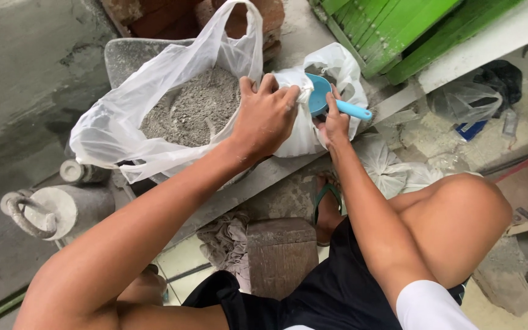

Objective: Scooping grey construction powder from a bucket into a plastic bag using a small blue hand scoop.

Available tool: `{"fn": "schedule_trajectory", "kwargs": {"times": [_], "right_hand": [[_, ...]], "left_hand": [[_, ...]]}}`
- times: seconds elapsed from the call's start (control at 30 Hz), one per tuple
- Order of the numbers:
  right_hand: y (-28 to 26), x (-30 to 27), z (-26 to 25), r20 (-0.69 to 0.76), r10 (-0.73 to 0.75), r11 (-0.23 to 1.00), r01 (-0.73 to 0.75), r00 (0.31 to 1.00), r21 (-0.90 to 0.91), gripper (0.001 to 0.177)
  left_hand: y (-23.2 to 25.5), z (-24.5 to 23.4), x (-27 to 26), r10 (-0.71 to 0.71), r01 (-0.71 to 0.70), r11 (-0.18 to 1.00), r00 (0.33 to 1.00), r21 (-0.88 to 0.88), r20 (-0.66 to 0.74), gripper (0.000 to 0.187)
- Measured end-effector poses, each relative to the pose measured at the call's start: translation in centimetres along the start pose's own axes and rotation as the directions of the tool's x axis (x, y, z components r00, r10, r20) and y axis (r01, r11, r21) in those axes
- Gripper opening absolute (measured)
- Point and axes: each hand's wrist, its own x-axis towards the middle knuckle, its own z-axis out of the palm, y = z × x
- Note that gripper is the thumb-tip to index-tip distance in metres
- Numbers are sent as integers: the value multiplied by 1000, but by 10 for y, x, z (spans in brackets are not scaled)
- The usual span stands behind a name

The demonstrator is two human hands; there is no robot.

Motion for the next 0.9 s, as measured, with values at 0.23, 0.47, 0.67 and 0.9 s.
{"fn": "schedule_trajectory", "kwargs": {"times": [0.23, 0.47, 0.67, 0.9], "right_hand": [[-25, -6, -24, -91, 59, 965, -33, 994, 261, 63], [-77, -31, -53, -120, 86, 942, -42, 989, 333, 89], [-119, -44, -83, -97, 17, 945, 16, 995, 327, 84], [-215, -103, -52, -6, 58, 943, -53, 998, 328, 75]], "left_hand": [[-4, 8, -2, 40, -40, 998, 999, 45, 5, 3], [-5, 7, 1, 52, -58, 994, 997, 93, 64, 13], [-1, -3, 9, -67, 79, 964, 996, -254, 56, 24], [5, -27, 38, -312, 280, 583, 944, -762, 108, 32]]}}
